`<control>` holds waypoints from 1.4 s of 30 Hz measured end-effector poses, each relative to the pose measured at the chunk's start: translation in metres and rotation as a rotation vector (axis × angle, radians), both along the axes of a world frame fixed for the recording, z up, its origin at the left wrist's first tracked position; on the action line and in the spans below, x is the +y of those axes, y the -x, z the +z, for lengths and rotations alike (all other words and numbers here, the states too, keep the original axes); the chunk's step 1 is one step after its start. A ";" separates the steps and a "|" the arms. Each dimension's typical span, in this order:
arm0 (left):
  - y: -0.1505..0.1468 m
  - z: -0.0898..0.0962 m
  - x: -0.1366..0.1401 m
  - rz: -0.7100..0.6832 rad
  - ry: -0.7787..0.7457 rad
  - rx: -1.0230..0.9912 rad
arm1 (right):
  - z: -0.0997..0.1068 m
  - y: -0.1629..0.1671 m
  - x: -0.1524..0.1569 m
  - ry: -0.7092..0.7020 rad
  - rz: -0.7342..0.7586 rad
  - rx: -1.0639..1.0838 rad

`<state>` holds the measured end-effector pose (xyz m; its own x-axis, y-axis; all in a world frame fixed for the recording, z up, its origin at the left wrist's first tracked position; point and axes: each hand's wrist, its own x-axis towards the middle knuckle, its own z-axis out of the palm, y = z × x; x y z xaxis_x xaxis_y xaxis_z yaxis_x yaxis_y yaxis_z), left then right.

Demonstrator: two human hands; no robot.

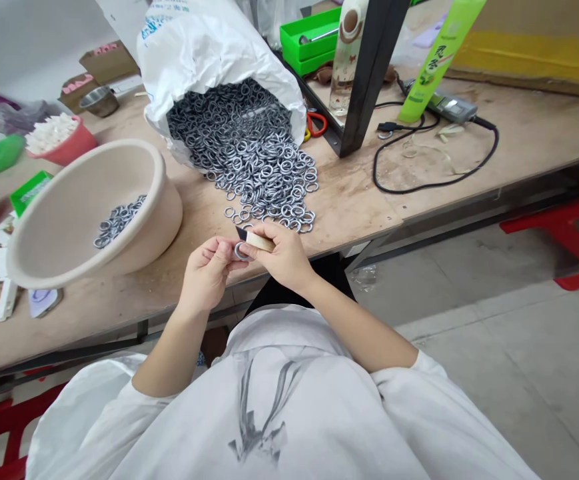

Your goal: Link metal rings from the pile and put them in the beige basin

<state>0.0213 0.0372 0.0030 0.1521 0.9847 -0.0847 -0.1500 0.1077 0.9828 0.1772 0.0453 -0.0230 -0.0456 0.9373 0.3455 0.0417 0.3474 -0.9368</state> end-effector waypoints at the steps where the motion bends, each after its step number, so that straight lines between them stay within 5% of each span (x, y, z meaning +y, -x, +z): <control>1: -0.001 0.000 -0.002 -0.002 0.031 -0.049 | -0.001 0.001 -0.001 0.011 -0.002 0.019; 8: -0.010 0.000 -0.009 -0.028 0.151 -0.254 | 0.000 0.012 -0.012 -0.092 -0.041 -0.006; 14: -0.008 0.000 -0.009 0.060 0.147 -0.288 | -0.001 0.012 -0.015 0.040 0.105 0.145; 20: -0.008 0.000 -0.015 -0.028 0.193 -0.241 | 0.003 0.012 -0.014 -0.101 0.106 0.005; 26: -0.010 0.004 -0.023 0.020 0.127 -0.209 | 0.011 0.006 -0.011 0.027 0.035 -0.019; 34: -0.008 0.004 -0.022 0.113 0.237 -0.283 | 0.020 0.004 -0.024 -0.237 0.018 -0.524; 42: -0.009 0.009 -0.027 0.091 0.304 -0.364 | 0.019 0.008 -0.026 -0.258 0.021 -0.581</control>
